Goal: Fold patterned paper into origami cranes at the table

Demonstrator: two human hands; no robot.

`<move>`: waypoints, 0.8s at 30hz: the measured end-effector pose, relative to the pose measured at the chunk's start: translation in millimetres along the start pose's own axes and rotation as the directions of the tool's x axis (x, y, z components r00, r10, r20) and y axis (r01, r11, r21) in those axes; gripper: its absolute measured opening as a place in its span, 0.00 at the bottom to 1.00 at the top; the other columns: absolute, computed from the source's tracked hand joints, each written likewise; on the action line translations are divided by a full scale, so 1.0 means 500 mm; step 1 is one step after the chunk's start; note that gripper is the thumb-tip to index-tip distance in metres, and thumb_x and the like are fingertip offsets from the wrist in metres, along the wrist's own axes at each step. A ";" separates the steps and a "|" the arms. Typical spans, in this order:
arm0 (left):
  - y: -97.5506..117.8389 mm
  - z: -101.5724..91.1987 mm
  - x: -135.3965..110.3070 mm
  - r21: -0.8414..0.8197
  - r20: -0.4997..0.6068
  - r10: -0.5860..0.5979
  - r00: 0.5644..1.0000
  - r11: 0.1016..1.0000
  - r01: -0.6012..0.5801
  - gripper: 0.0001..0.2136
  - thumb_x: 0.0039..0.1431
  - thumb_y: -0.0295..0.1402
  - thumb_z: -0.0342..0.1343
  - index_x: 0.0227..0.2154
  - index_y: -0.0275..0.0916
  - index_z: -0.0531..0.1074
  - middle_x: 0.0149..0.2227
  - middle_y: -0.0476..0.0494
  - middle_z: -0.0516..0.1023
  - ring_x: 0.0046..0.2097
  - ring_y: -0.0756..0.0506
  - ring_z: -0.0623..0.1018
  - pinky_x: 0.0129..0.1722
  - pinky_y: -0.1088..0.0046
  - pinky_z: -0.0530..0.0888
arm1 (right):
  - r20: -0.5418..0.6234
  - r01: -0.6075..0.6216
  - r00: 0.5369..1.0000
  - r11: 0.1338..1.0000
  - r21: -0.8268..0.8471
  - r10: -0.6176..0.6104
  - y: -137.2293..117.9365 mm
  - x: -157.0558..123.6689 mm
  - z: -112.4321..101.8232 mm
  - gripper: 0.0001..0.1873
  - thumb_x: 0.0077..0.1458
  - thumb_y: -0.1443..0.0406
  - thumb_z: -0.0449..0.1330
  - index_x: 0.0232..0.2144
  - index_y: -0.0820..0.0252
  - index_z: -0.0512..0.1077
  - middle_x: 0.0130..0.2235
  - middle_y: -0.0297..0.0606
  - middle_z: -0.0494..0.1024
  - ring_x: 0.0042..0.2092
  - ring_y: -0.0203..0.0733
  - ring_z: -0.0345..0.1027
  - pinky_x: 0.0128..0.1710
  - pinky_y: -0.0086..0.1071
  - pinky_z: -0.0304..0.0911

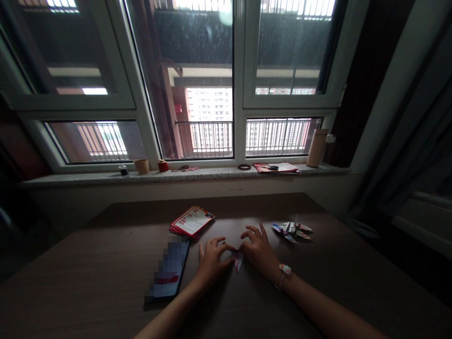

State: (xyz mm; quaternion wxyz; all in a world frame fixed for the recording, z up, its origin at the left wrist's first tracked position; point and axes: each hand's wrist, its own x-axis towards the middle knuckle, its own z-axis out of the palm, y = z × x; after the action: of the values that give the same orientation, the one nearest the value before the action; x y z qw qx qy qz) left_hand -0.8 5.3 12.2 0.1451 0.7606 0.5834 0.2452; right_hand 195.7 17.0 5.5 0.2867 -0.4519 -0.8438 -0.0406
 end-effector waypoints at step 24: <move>0.005 -0.004 -0.001 0.048 0.023 -0.020 1.000 0.999 0.019 0.09 0.50 0.36 0.63 0.36 0.51 0.79 0.56 0.45 0.70 0.60 0.36 0.64 0.61 0.38 0.46 | 0.119 -0.056 0.992 0.998 0.035 0.051 0.000 -0.002 -0.018 0.09 0.59 0.64 0.57 0.33 0.49 0.79 0.50 0.37 0.73 0.63 0.50 0.52 0.66 0.57 0.31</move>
State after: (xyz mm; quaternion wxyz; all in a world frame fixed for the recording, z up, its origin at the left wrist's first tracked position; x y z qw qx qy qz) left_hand 0.0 4.1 15.0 0.1360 0.7610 0.5948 0.2206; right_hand 200.3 13.4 12.4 0.2459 -0.4703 -0.8475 0.0101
